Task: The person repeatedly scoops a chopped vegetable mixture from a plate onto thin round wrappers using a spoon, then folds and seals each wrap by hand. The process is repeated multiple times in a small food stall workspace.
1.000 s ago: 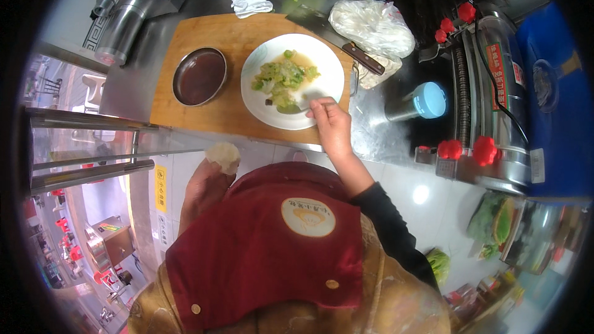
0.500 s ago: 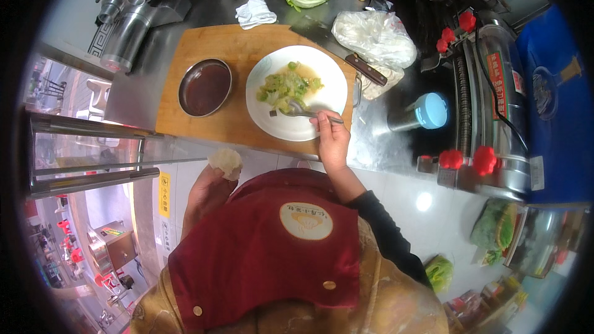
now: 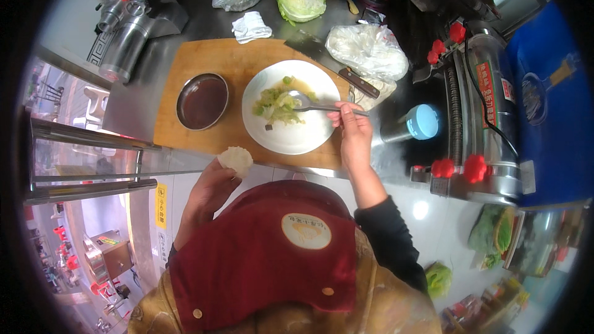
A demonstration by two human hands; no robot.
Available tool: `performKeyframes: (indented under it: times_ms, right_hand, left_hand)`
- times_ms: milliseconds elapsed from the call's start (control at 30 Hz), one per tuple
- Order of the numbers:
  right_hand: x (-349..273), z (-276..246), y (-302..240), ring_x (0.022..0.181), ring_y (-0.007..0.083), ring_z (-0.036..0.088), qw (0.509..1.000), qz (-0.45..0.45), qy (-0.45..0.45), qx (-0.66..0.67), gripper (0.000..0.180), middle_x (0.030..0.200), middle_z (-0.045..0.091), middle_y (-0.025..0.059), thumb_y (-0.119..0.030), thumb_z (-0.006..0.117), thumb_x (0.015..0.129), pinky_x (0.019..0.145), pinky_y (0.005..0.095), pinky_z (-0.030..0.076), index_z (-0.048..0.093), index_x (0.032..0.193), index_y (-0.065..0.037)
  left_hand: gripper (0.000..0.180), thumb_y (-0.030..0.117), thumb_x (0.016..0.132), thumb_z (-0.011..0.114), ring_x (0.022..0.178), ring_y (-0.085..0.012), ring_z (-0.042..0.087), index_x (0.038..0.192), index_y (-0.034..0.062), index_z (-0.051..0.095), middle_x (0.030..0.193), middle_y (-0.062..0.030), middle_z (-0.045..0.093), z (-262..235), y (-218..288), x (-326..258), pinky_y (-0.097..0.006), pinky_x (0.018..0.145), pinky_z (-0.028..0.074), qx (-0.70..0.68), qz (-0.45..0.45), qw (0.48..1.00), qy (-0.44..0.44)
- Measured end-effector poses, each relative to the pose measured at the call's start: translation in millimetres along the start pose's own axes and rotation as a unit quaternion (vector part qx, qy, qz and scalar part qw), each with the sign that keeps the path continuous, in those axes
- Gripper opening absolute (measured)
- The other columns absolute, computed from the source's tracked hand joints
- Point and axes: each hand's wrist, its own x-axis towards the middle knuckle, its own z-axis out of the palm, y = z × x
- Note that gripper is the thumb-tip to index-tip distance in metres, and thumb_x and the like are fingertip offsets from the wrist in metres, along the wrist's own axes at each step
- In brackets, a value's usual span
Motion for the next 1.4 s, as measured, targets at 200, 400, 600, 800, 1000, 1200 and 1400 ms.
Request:
performKeyframes:
  times_ms: [200,400,600,800,1000,1200,1400]
  right_hand:
    - [6.5,26.5,-110.2,0.072,0.0109,0.056,0.991,-0.015,-0.117,0.059,0.027,0.083,0.067,0.0098,-0.023,0.051,0.100,0.069,0.0224,0.044,0.061,0.104,0.002]
    - [-15.1,64.0,-198.4,0.065,0.0133,0.055,0.951,-0.030,-0.269,0.146,0.029,0.075,0.060,0.0110,-0.022,0.045,0.101,0.065,0.0242,0.045,0.057,0.094,0.003]
    - [-30.5,81.8,-247.7,0.052,0.0126,0.056,0.854,-0.044,-0.501,0.132,0.029,0.060,0.061,0.0060,-0.024,0.041,0.103,0.050,0.0234,0.046,0.057,0.089,-0.004]
    - [-43.6,70.7,-274.4,0.042,0.0166,0.055,0.835,-0.001,-0.545,0.076,0.038,0.059,0.064,0.0110,-0.026,0.045,0.102,0.038,0.0246,0.047,0.069,0.082,-0.005]
    - [-42.0,59.8,-265.7,0.051,0.0156,0.053,0.847,-0.021,-0.517,0.125,0.035,0.059,0.059,0.0084,-0.028,0.045,0.102,0.045,0.0240,0.048,0.065,0.084,-0.005]
    - [-39.4,51.3,-248.7,0.060,0.0146,0.050,0.886,-0.101,-0.425,0.156,0.032,0.060,0.055,0.0058,-0.029,0.045,0.102,0.052,0.0233,0.049,0.060,0.087,-0.005]
    - [-41.5,39.6,-227.2,0.064,0.0128,0.047,0.897,-0.087,-0.391,0.186,0.032,0.058,0.051,0.0021,-0.032,0.042,0.102,0.055,0.0215,0.046,0.055,0.089,-0.007]
  left_hand:
    - [0.050,0.002,0.080,0.055,0.105,-0.0141,0.056,0.130,0.0030,0.049,0.118,-0.0050,0.058,23.4,17.9,19.9,-0.026,0.087,0.046,0.069,0.033,0.994,-0.079]
    - [0.053,0.000,0.080,0.061,0.112,-0.0174,0.057,0.131,-0.0006,0.048,0.122,-0.0095,0.059,33.0,13.6,4.6,-0.029,0.097,0.043,0.138,0.093,0.978,-0.125]
    - [0.053,0.006,0.081,0.064,0.117,-0.0235,0.053,0.131,0.0015,0.046,0.126,-0.0101,0.055,10.7,-4.5,-3.3,-0.036,0.101,0.042,0.051,-0.020,0.999,0.001]
    - [0.056,0.004,0.080,0.064,0.120,-0.0248,0.052,0.132,0.0019,0.043,0.127,-0.0107,0.054,5.0,-17.0,-13.2,-0.039,0.105,0.039,-0.017,-0.006,1.000,-0.012]
    - [0.056,0.002,0.080,0.063,0.118,-0.0251,0.053,0.132,0.0018,0.042,0.126,-0.0107,0.055,10.5,-17.0,-12.5,-0.039,0.105,0.040,0.010,0.002,0.999,-0.030]
    - [0.054,-0.001,0.080,0.061,0.118,-0.0248,0.054,0.131,0.0020,0.044,0.126,-0.0111,0.056,17.5,-18.4,-15.0,-0.038,0.105,0.040,0.004,-0.002,1.000,-0.030]
    - [0.054,-0.001,0.080,0.062,0.118,-0.0253,0.054,0.131,0.0021,0.044,0.126,-0.0114,0.056,18.9,-24.2,-15.3,-0.038,0.105,0.040,-0.010,-0.014,1.000,-0.002]
